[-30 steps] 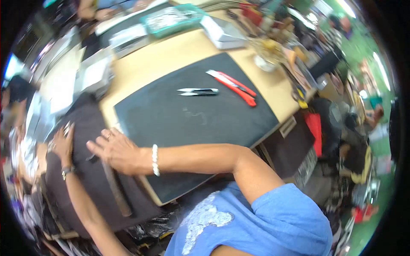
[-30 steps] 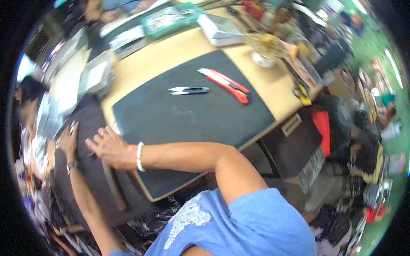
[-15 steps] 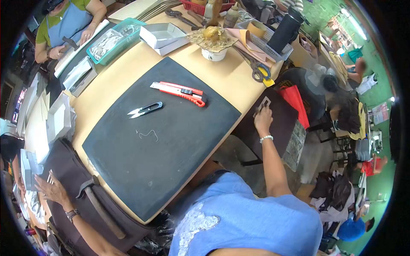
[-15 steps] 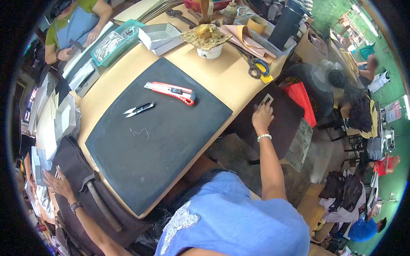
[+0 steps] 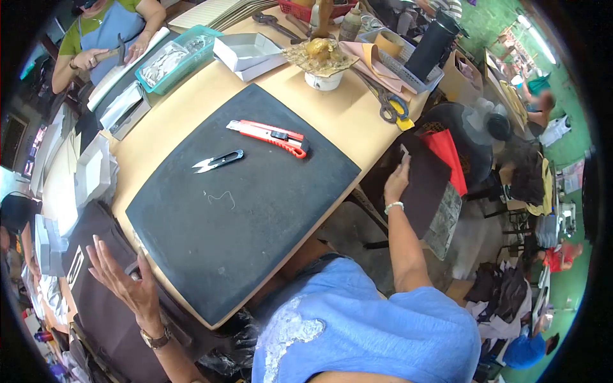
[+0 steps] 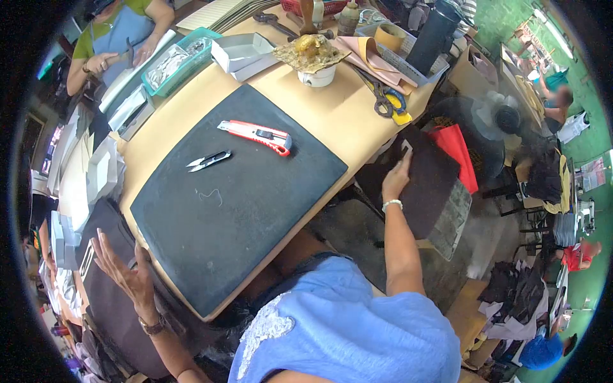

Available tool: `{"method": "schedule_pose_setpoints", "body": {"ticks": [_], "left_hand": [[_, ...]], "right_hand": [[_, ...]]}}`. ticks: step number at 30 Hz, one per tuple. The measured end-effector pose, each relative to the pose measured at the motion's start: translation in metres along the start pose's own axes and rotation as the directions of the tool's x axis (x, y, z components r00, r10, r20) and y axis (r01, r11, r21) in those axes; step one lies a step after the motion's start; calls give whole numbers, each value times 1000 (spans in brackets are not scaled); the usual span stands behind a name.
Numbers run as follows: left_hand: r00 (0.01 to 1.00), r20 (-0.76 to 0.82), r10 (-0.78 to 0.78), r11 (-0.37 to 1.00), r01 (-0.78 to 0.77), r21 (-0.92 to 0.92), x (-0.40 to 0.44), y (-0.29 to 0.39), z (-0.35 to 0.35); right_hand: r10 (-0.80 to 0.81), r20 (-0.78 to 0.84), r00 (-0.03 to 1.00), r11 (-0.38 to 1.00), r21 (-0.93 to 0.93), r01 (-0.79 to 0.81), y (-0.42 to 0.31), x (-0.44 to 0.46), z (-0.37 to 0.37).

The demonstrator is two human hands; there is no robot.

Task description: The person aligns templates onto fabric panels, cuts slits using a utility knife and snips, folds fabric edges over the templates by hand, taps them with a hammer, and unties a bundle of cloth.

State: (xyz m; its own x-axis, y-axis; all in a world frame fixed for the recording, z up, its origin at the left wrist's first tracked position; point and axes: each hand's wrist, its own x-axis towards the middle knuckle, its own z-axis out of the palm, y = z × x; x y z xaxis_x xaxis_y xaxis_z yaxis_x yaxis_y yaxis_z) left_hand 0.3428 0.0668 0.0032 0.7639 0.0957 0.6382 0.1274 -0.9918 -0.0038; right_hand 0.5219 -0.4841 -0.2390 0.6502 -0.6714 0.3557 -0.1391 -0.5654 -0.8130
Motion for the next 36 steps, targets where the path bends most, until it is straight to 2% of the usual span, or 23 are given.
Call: {"method": "schedule_pose_setpoints", "body": {"ticks": [1, 2, 4, 5, 8, 10, 11, 12, 14, 15, 16, 17, 18, 20, 21, 22, 24, 26, 28, 31, 34, 35, 36], "left_hand": [[998, 57, 39, 999, -39, -1, 0, -1, -4], [991, 114, 77, 997, -77, -5, 0, -2, -6], [938, 346, -23, 1000, 16, 23, -12, -3, -4], [888, 454, -72, 997, 59, 44, -17, -3, -5], [865, 483, -138, 990, 118, 71, -31, 4, -13], [864, 483, -143, 948, 259, -184, -23, 34, -36], [869, 475, -136, 870, 334, -362, -21, 53, -45], [863, 483, -152, 636, 459, -620, -20, 75, -47], [897, 437, -66, 339, 432, -836, -21, 115, -40], [919, 393, -42, 189, 393, -900, -19, 134, -34], [907, 410, -98, 63, 417, -907, -20, 150, -29], [892, 426, -151, -63, 421, -905, -20, 164, -22], [876, 437, -206, -184, 404, -896, -19, 168, -17], [628, 669, -397, -352, 569, -743, -19, 157, -16], [676, 612, -411, -346, 506, -790, -32, 142, -3], [683, 576, -450, -207, 548, -811, -34, 132, -10], [726, 510, -462, -129, 513, -848, -41, 118, -10], [798, 467, -381, -1, 505, -863, -37, 107, -21], [782, 500, -372, -114, 496, -861, -30, 105, -34], [762, 523, -382, -181, 493, -851, -33, 100, -41], [736, 549, -397, -78, 569, -819, -42, 92, -42], [725, 524, -447, -146, 519, -842, -41, 92, -44], [709, 501, -496, -211, 462, -862, -39, 95, -46]], "right_hand": [[-28, -129, 991, 999, 13, 30, -9, 1, -6], [122, -170, 978, 992, 9, -122, -16, 7, -19], [302, -331, 894, 950, 187, -252, -31, 19, -42], [347, -376, 859, 911, 353, -214, -38, 26, -56], [251, -273, 929, 809, 587, -46, -149, 9, -103], [62, -143, 988, 768, 639, 44, -215, -23, -113], [-47, -87, 995, 779, 621, 91, -241, -41, -111], [12, 13, 1000, 733, 680, -18, -276, -67, -106], [-23, 254, 967, 711, 684, -162, -311, -119, -94], [-70, 328, 942, 803, 579, -142, -316, -145, -86], [-247, 553, 795, 583, 741, -333, -329, -170, -83], [-471, 656, 589, 339, 751, -566, -345, -188, -82], [-593, 727, 346, 295, 596, -747, -346, -199, -77], [-645, 697, 313, 178, 535, -826, -346, -215, -63], [-596, 733, 329, 237, 552, -799, -353, -210, -63], [-612, 720, 327, 372, 627, -684, -356, -198, -59], [-763, 560, 323, 510, 829, -231, -364, -172, -45], [-889, 416, 193, 442, 889, 120, -386, -151, -36], [-945, 325, 30, 316, 888, 336, -409, -142, -27], [-905, 326, -274, 228, 914, 336, -431, -131, -9], [-894, 336, -295, 267, 930, 251, -441, -130, -1], [-937, 291, -191, 249, 944, 218, -444, -134, -5], [-953, 256, -164, 217, 951, 222, -443, -136, -6]]}}
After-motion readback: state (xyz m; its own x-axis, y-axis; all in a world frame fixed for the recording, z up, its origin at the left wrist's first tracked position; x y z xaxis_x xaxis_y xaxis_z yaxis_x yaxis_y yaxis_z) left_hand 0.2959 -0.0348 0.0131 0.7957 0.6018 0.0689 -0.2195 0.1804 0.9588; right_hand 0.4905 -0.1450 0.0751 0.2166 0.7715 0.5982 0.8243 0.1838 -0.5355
